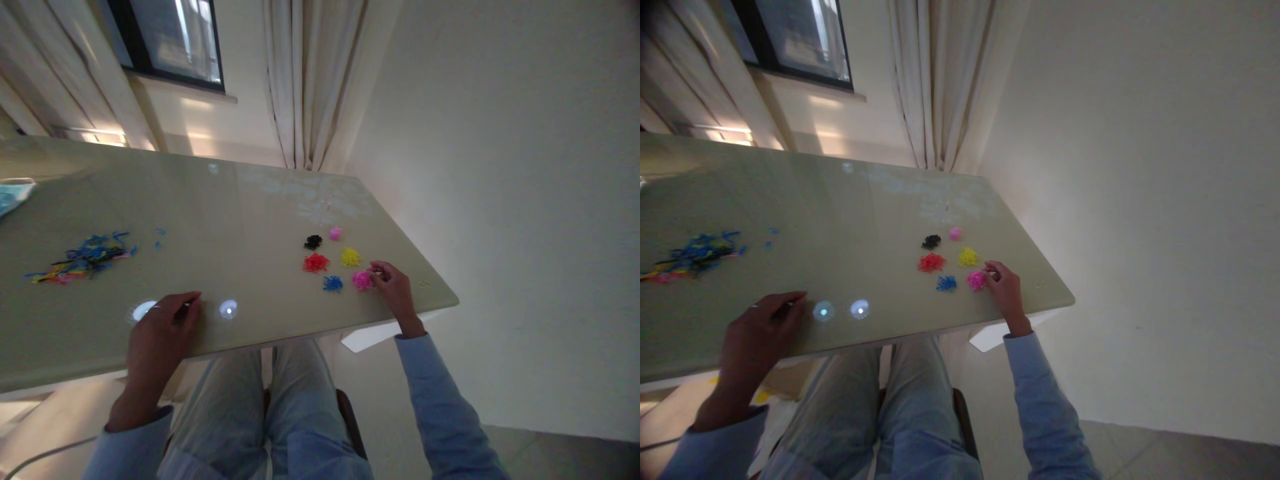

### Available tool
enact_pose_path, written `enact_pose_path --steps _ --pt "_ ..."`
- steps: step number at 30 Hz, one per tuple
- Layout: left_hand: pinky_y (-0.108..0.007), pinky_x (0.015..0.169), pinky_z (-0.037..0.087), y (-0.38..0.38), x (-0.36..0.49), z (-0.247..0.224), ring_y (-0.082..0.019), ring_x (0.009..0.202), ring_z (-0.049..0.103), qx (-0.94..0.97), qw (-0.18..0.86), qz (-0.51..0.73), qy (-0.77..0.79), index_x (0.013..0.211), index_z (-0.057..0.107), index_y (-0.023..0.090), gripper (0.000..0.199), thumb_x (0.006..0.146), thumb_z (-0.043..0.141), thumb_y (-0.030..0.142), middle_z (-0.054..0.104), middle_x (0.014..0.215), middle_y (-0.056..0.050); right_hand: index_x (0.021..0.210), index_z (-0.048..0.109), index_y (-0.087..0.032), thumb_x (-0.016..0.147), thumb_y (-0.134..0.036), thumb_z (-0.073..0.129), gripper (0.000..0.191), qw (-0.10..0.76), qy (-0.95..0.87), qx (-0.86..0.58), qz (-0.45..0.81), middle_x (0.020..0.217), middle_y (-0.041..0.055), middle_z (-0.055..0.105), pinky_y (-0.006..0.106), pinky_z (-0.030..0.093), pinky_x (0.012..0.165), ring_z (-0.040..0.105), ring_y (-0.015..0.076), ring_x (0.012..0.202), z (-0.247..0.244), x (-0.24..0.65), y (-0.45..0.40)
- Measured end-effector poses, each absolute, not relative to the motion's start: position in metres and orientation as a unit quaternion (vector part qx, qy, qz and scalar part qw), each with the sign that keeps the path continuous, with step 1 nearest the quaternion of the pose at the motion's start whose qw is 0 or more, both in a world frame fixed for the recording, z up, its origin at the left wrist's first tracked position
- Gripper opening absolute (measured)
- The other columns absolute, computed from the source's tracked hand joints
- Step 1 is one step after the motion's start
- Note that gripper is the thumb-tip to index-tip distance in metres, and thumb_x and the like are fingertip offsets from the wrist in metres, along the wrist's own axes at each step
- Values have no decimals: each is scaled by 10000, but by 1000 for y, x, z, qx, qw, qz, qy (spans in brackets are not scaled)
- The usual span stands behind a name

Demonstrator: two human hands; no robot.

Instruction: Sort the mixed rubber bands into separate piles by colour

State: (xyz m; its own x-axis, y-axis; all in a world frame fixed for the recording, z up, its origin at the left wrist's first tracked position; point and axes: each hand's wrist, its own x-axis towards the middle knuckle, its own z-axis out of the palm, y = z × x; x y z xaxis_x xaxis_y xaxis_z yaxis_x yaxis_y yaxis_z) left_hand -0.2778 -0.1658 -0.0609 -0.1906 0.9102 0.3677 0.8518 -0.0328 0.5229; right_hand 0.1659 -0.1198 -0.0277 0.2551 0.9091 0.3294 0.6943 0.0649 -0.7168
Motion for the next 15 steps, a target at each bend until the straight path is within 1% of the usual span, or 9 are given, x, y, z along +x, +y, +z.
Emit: enact_pose_path --steps 4,7,9,11,13,15 --pt "-344 713 505 -165 -277 -61 -245 826 685 636 37 335 694 965 686 212 306 859 479 412 731 954 -79 1004 733 -155 754 -422 649 375 438 -588 -667 132 887 111 765 342 556 685 678 198 667 -28 166 -121" --pt "-340 697 500 -165 -277 -61 -248 829 684 633 33 328 700 963 695 214 318 859 480 423 732 961 -81 1012 721 -147 777 -435 638 380 468 -571 -661 135 864 102 749 310 541 617 660 182 632 -27 158 -127" --pt "-343 705 500 -165 -277 -61 -250 837 683 633 30 324 702 967 696 217 322 866 474 427 730 967 -81 1034 704 -150 813 -429 622 366 492 -563 -648 145 810 78 728 285 524 572 637 165 599 -26 145 -133" --pt "-346 722 503 -164 -277 -62 -250 846 681 634 30 325 701 981 696 205 332 865 474 422 727 972 -86 1046 688 -161 851 -408 605 324 508 -576 -619 165 755 46 696 267 517 563 616 147 580 -27 124 -141" --pt "-345 748 506 -164 -276 -62 -242 848 678 632 36 331 700 987 698 188 345 863 474 420 727 973 -91 1053 679 -177 881 -376 590 278 503 -618 -574 189 768 33 678 256 513 575 594 129 580 -28 97 -147" --pt "-330 762 511 -164 -276 -61 -222 835 677 623 55 344 701 972 703 190 347 855 480 429 734 964 -82 1067 674 -190 901 -341 575 245 479 -673 -520 218 841 40 680 251 509 595 583 118 600 -32 69 -149"
